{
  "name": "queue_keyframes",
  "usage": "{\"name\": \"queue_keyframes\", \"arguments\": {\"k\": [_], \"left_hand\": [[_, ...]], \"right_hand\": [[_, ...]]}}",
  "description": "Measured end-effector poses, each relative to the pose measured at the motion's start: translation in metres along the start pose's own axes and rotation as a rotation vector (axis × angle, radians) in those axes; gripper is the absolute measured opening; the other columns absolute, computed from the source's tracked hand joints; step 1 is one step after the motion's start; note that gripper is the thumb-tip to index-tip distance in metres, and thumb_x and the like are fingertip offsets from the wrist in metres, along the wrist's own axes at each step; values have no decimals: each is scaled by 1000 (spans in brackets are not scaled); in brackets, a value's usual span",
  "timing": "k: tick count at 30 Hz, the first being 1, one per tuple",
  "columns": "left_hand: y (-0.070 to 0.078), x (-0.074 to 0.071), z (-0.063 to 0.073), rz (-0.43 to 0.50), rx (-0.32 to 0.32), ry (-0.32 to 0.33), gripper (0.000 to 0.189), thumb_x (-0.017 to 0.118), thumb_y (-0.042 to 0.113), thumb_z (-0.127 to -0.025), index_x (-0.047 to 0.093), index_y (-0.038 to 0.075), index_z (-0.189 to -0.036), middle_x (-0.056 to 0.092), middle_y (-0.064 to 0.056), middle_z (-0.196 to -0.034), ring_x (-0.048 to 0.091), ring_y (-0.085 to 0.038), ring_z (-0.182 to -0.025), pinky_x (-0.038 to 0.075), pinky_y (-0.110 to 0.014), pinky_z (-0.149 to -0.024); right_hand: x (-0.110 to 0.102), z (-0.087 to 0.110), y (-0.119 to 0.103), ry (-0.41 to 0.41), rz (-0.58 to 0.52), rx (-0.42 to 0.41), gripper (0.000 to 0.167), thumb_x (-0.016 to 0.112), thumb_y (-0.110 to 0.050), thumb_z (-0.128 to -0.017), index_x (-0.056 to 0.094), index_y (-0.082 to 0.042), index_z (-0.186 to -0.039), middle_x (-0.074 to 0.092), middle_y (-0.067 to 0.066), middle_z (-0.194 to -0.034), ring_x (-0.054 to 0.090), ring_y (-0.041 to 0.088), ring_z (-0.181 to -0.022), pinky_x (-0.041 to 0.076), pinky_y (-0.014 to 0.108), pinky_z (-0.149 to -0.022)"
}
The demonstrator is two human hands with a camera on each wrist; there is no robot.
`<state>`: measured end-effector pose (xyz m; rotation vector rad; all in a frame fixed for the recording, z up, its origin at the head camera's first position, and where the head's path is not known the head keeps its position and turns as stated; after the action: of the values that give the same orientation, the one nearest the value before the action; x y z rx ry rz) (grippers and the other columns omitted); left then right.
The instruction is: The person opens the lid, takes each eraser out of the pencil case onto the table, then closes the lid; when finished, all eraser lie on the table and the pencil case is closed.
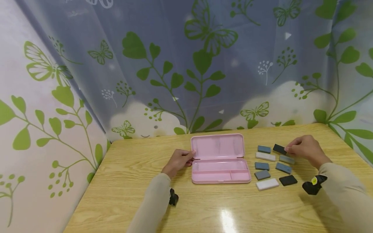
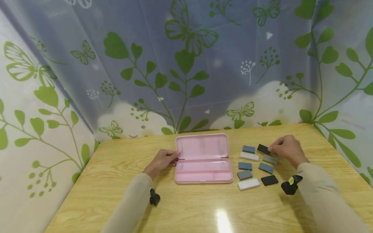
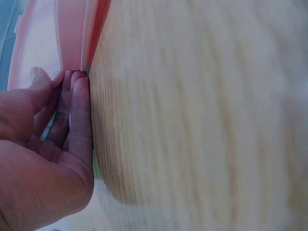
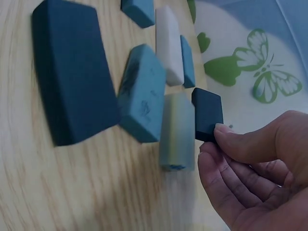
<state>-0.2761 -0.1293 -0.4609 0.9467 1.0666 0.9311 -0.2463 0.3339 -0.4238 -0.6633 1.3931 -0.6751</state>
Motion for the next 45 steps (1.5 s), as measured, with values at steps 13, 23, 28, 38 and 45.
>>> {"name": "queue_keyframes", "arguments": {"k": [13,23,28,38,45], "left_hand": [[2,0,-1,-2,3,4,34,64,29,-102,76,-1,-112,72,-6,-86,62,-8,-71,57,-22,-68],[0,-4,2,47,25,-37,37,65,27,-102,69,-2,-125,73,-12,-98,66,-12,-80,58,-26,-75],[-1,-7,8,46,70,-24,41,59,24,-105,62,-5,-134,73,-17,-108,70,-20,-92,59,-33,-84],[11,-1,20,49,212,46,51,54,16,-107,40,-12,-148,59,-29,-133,60,-37,-122,51,-45,-100],[19,8,26,18,187,14,54,55,23,-106,40,-3,-152,51,-22,-147,52,-35,-133,48,-47,-104]], "right_hand": [[-4,-2,11,27,29,-27,24,66,-11,-95,73,12,-100,74,12,-91,69,20,-75,58,31,-66],[6,0,-5,41,-22,-32,31,74,-18,-94,71,12,-103,71,11,-93,67,22,-78,59,34,-67],[27,1,-26,-20,-16,-61,37,71,-24,-97,69,10,-111,70,18,-103,66,30,-89,56,40,-72],[73,6,-64,-194,-59,-151,56,63,-25,-103,50,15,-139,57,34,-133,57,46,-121,57,46,-88],[91,11,-80,-260,-160,-155,67,62,-31,-103,37,12,-149,48,35,-142,52,47,-128,54,49,-95]]}}
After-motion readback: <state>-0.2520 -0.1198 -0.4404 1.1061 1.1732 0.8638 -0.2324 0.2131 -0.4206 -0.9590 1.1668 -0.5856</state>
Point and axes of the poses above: each hand's wrist, its own z-axis away from the middle knuckle, its own x-axis out of the palm, y = z × x, the point moved 1 cm from there along -z, towards the middle knuckle
